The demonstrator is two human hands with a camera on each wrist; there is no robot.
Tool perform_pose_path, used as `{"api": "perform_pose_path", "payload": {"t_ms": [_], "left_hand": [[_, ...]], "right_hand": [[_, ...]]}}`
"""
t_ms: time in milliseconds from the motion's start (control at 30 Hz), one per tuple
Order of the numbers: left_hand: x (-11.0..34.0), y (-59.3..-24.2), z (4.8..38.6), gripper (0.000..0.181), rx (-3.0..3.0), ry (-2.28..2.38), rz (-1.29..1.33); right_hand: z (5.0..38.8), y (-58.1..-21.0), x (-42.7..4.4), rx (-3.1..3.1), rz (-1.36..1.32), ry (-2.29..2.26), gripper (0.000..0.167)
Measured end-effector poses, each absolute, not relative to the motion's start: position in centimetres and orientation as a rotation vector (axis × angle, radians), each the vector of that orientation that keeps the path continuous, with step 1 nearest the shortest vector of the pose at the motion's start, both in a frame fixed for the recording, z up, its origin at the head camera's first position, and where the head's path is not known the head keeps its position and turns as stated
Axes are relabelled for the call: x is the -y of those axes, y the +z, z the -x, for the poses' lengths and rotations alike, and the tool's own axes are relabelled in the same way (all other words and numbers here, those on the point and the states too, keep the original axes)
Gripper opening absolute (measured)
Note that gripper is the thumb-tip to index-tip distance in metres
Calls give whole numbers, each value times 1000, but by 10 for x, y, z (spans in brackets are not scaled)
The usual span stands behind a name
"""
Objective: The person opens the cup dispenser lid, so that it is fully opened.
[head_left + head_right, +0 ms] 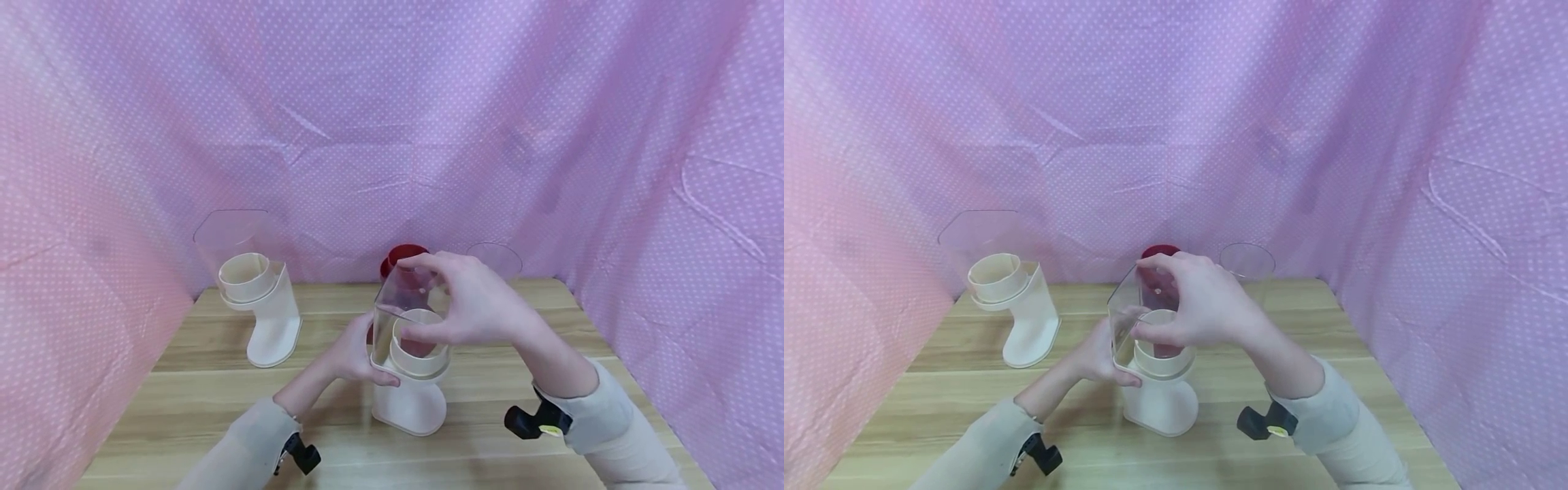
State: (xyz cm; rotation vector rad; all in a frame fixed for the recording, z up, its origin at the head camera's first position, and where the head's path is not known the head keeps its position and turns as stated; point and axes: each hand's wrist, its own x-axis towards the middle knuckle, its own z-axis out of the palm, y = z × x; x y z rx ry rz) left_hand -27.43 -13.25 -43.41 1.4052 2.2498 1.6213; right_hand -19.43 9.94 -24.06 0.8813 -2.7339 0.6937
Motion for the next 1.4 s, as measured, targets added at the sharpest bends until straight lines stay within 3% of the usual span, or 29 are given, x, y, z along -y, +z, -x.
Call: {"api": "perform_pose_path", "payload": {"t_ms": [633, 1400], "left_hand": [[134, -436, 278, 94, -2221, 1654, -1441], [135, -435, 279, 93, -2228, 1605, -1405]], "right_hand": [[212, -237, -100, 2739, -914, 811, 78], [204, -231, -98, 2724, -912, 828, 73]]}}
